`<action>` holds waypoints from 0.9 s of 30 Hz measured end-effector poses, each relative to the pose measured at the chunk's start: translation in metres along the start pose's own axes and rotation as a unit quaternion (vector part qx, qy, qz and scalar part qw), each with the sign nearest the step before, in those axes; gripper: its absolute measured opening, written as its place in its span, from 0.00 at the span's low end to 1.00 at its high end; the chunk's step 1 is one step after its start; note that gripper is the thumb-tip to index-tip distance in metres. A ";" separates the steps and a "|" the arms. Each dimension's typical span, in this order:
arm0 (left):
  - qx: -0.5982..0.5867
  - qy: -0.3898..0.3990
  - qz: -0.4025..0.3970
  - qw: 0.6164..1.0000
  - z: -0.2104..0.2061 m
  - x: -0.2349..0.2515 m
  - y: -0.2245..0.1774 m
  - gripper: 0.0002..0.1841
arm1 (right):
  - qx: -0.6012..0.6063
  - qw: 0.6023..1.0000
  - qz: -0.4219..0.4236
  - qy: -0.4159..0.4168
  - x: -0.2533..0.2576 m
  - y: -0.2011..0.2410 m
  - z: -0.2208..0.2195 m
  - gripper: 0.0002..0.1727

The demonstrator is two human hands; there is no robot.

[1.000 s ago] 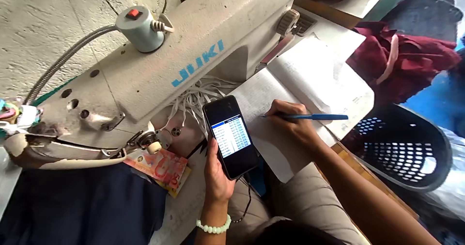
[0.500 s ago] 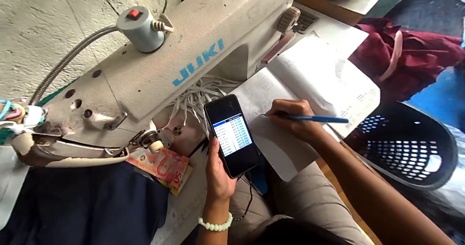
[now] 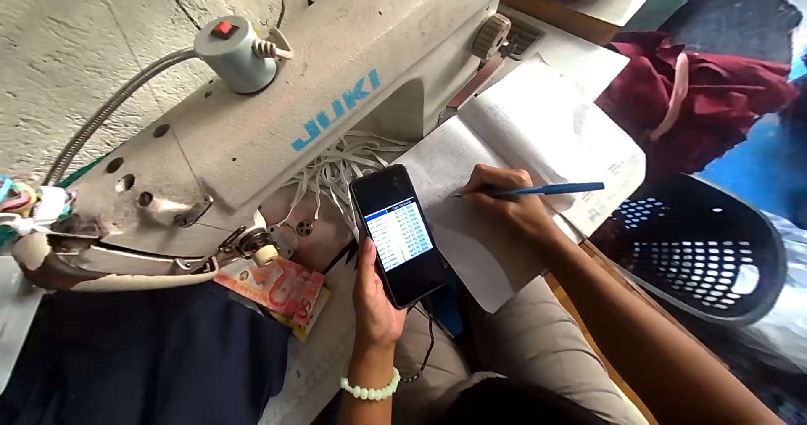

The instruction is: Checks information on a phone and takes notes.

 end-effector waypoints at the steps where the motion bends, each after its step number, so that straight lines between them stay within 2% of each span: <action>1: 0.001 0.003 0.001 1.000 0.000 0.000 0.000 0.24 | -0.005 1.000 0.005 0.002 0.000 0.000 -0.001 0.05; 13: 0.008 -0.007 0.000 1.000 -0.001 0.000 -0.001 0.24 | -0.032 0.999 0.011 -0.005 0.000 0.002 0.000 0.05; 17: 0.005 -0.004 0.001 1.000 -0.001 0.000 -0.001 0.25 | -0.017 0.999 0.003 -0.034 -0.002 0.000 0.004 0.06; 23: 0.008 -0.005 0.004 1.000 -0.001 0.000 0.000 0.24 | -0.082 0.995 0.022 -0.047 -0.002 0.006 0.001 0.05; 27: 0.011 -0.001 0.005 1.000 -0.001 0.000 0.000 0.25 | -0.075 0.995 0.027 -0.051 -0.002 0.005 0.003 0.05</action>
Point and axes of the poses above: each hand's wrist, its own x-axis towards the middle knuckle, its own z-axis out of the back of the hand, y = z × x, the point moved 5 cm from there along x, towards the middle knuckle, and after that the axes turned 4 degrees about y, right-handed, at the moved point
